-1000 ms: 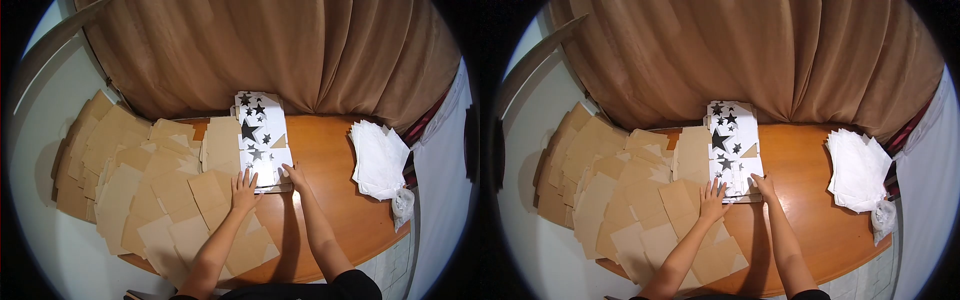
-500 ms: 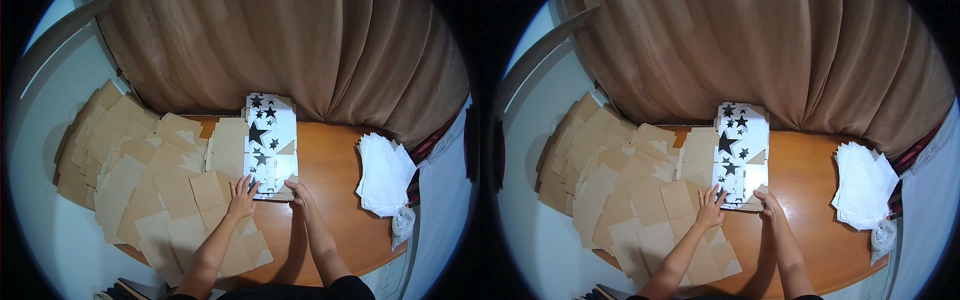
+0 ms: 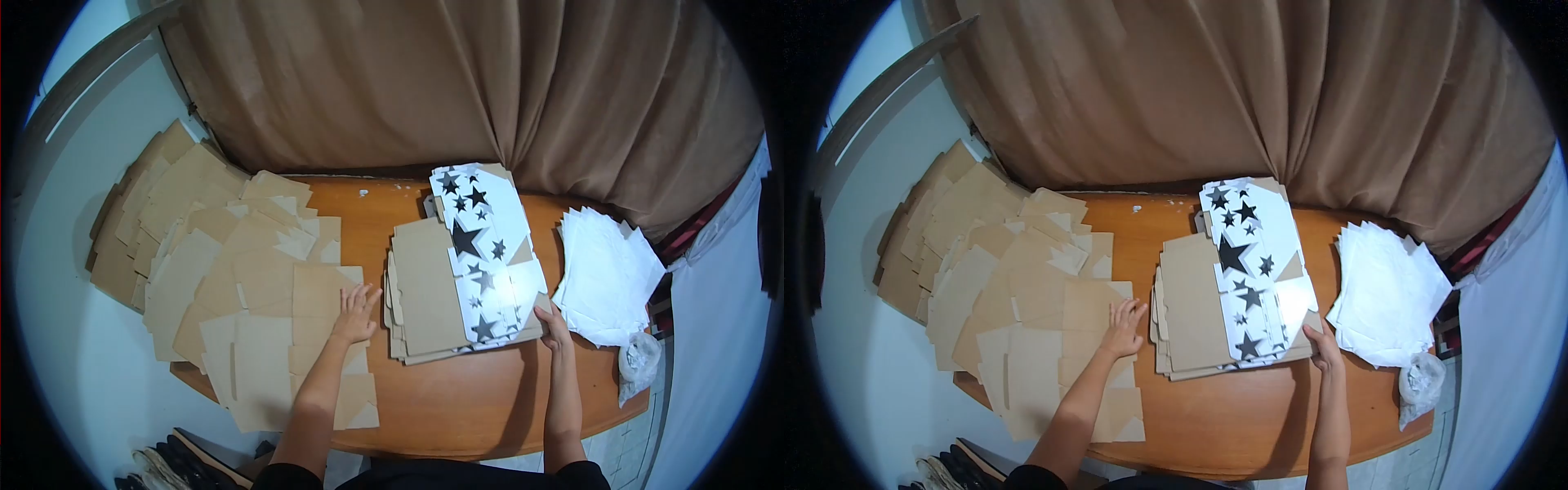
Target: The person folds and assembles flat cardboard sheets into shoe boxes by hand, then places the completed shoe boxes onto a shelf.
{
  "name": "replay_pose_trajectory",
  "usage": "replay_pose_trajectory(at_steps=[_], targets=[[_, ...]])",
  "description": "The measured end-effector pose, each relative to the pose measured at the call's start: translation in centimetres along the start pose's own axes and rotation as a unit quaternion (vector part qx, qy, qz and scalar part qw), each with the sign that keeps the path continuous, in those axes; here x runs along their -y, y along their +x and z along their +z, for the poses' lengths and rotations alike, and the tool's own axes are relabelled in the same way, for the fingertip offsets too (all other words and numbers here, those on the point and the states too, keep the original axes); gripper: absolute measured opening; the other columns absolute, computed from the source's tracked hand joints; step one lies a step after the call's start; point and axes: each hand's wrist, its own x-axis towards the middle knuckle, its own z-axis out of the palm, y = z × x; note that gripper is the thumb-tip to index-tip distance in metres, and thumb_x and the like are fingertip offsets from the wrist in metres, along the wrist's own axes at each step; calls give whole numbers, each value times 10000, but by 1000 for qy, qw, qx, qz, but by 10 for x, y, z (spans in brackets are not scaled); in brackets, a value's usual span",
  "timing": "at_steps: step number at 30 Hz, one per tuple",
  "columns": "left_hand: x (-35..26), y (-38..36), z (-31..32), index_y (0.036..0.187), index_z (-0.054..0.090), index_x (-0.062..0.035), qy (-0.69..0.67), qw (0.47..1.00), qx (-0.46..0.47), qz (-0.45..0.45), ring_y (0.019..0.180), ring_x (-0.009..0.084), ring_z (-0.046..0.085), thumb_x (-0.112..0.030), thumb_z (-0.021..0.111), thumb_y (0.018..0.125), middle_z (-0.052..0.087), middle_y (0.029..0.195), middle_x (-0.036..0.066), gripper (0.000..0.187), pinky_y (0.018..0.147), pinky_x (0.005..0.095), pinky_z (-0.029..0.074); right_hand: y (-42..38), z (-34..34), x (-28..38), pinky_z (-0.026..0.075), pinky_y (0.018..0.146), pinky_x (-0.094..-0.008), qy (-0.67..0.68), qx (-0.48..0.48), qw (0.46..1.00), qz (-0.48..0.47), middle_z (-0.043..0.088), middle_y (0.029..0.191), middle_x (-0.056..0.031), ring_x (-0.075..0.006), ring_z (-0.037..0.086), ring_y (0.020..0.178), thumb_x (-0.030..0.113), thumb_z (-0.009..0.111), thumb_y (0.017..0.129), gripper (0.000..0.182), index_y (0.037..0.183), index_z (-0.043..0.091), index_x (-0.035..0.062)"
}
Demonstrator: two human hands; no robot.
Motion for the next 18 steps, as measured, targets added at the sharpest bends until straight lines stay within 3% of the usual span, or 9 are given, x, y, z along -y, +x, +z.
replay_pose_trajectory(at_steps=[3, 5, 6, 8, 10, 13, 15, 16, 18], targets=[[-34, 10, 2, 1338, 372, -25, 82, 994, 5, -76, 1302, 362, 295, -208, 563, 763, 362, 1342, 217, 633, 1079, 558, 190, -49, -42, -4, 439, 929, -366, -16, -1, 1000, 26, 543, 1216, -105, -230, 535, 1107, 47, 613, 830, 551, 1336, 394, 49], [-77, 10, 18, 1307, 395, 18, -160, 962, -39, -216, 1268, 380, 347, -283, 542, 827, 422, 1290, 244, 585, 1061, 500, 252, -77, -74, -24, 438, 934, -375, -38, 18, 998, 47, 536, 1229, -102, -225, 529, 1114, 55, 610, 834, 561, 1346, 384, 55], [-101, 11, 23, 1292, 407, 40, -276, 917, -57, -282, 1252, 389, 373, -320, 532, 859, 453, 1264, 258, 576, 1051, 471, 283, -92, -86, -32, 437, 936, -379, -54, 45, 996, 52, 531, 1236, -99, -224, 526, 1117, 73, 621, 830, 575, 1352, 379, 59], [-144, 0, 24, 1284, 405, 53, -313, 887, -47, -335, 1181, 410, 444, -386, 535, 871, 477, 1235, 278, 617, 998, 442, 350, -116, -101, -46, 437, 940, -387, -84, 101, 990, 56, 523, 1250, -92, -221, 521, 1123, 109, 643, 824, 605, 1362, 369, 67], [-175, -7, 4, 1273, 399, 76, -335, 862, -31, -379, 1070, 376, 553, -455, 606, 834, 483, 1250, 272, 720, 904, 410, 446, -123, -110, -50, 439, 938, -381, -46, 72, 985, 153, 523, 1255, -81, -221, 524, 1120, 142, 672, 807, 637, 1363, 371, 68], [-172, -8, -3, 1245, 431, 98, -488, 711, -9, -507, 1009, 318, 597, -469, 666, 792, 539, 1192, 243, 763, 846, 372, 487, -122, -111, -51, 430, 950, -380, -16, 42, 972, 232, 511, 1266, -107, -227, 499, 1149, 224, 717, 784, 678, 1343, 384, 35], [-168, -4, -11, 1261, 412, 107, -487, 716, 74, -494, 1063, 274, 573, -462, 688, 781, 552, 1179, 215, 793, 848, 355, 494, -108, -113, -60, 427, 952, -382, -21, 48, 969, 241, 500, 1272, -129, -228, 481, 1166, 242, 721, 785, 679, 1333, 387, 20], [-168, -1, -13, 1276, 400, 98, -515, 707, 119, -471, 1082, 276, 563, -460, 680, 788, 542, 1200, 206, 792, 860, 373, 493, -107, -101, -55, 399, 988, -395, -107, 76, 974, 183, 529, 1233, -132, -249, 456, 1197, 287, 679, 824, 649, 1317, 390, -20], [-165, -3, -18, 1294, 390, 80, -561, 667, 171, -459, 1086, 271, 564, -430, 685, 790, 545, 1203, 194, 775, 861, 382, 500, -101, -99, -60, 364, 1016, -366, -146, 90, 977, 126, 525, 1249, -131, -242, 454, 1201, 275, 696, 809, 659, 1318, 395, -19]])
